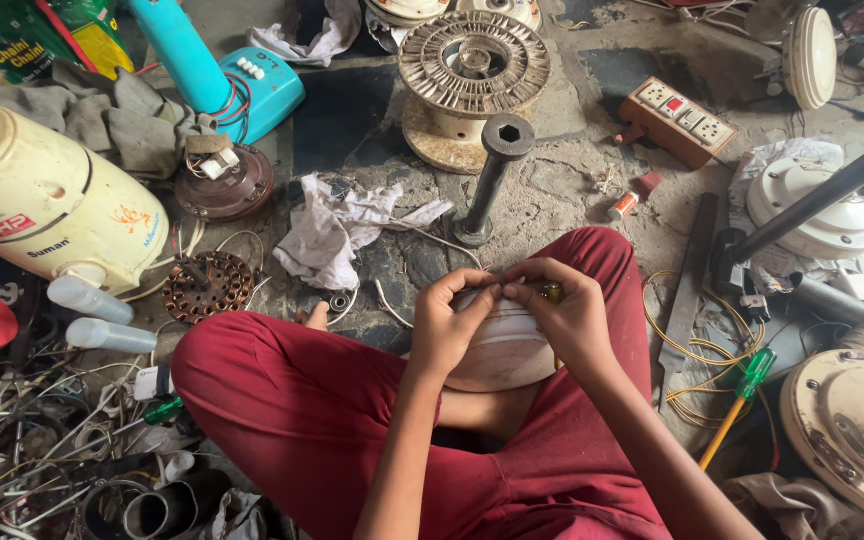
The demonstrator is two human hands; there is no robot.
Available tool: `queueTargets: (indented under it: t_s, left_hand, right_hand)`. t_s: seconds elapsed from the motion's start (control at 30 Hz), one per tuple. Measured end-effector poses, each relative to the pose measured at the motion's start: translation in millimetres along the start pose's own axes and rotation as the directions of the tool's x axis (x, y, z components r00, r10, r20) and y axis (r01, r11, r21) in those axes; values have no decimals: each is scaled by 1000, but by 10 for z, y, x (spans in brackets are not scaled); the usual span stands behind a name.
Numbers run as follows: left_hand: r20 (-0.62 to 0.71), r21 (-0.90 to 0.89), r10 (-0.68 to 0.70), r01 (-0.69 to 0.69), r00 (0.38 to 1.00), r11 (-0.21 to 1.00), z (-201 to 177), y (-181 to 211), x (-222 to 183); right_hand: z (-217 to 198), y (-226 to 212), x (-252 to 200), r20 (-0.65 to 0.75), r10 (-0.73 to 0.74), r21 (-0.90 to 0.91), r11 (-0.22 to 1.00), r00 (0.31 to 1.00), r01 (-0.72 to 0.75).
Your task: The person sits on the floor and uses a screwdriver to remove screws from the casing of a white appliance motor. They rotate the object to access different screws and continue unscrewing the casing.
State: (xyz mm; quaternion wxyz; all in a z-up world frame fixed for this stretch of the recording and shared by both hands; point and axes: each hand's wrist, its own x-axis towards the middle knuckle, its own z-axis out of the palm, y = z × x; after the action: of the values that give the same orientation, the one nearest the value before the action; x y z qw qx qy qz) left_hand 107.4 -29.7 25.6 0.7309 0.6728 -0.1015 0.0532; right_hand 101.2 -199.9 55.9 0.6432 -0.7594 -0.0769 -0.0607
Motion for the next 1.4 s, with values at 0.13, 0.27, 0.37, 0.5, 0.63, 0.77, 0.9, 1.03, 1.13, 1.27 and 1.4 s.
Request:
queueTargets:
  t_s: [0.13,0.27,0.37,0.5,0.63,0.77,0.9,1.03,1.13,1.27,1.4]
  left_hand:
    - [-8,-11,-16,16,1000,1000,2,25,-24]
    - [14,-23,22,-22,1000,1000,-16,35,-29]
    - [15,13,92,-92,996,996,-41,30,-39]
    - [18,9,98,-98,995,995,-46,15,-39]
    - [7,2,51,-51,999,999,-30,39,-44]
    - [-28,124,139,-135,990,983,-10,168,-87]
    - [29,263,166,-168,986,950,-20,317,-191]
    - [21,321,223,-218,975,922,4,393,-191]
    - [8,280,194,-188,981,942,8,396,-219]
    - [7,273,167,-163,986,948,13,376,-242]
    - [-5,258,153,-147,988,955,30,342,-252]
  right_hand:
    - [14,-13,-2,1,11,-69,998,1000,-11]
    - [22,-24,41,8,-7,-60,998,1000,7]
    - [58,-31,37,-12,-44,-86,995,999,42]
    - [94,-12,20,-59,-82,-171,983,995,71]
    - [72,4,39,-46,-103,-209,974,994,91]
    - [-122,-129,265,191,112,-132,987,975,-87]
    - [-317,-309,514,439,313,-368,918,842,-149]
    - [-331,-451,633,542,408,-477,869,734,-131]
    - [-282,-519,665,581,377,-483,873,721,-67]
    - [-239,-553,673,576,410,-539,841,707,-49]
    - [-222,-516,670,641,290,-488,868,710,87]
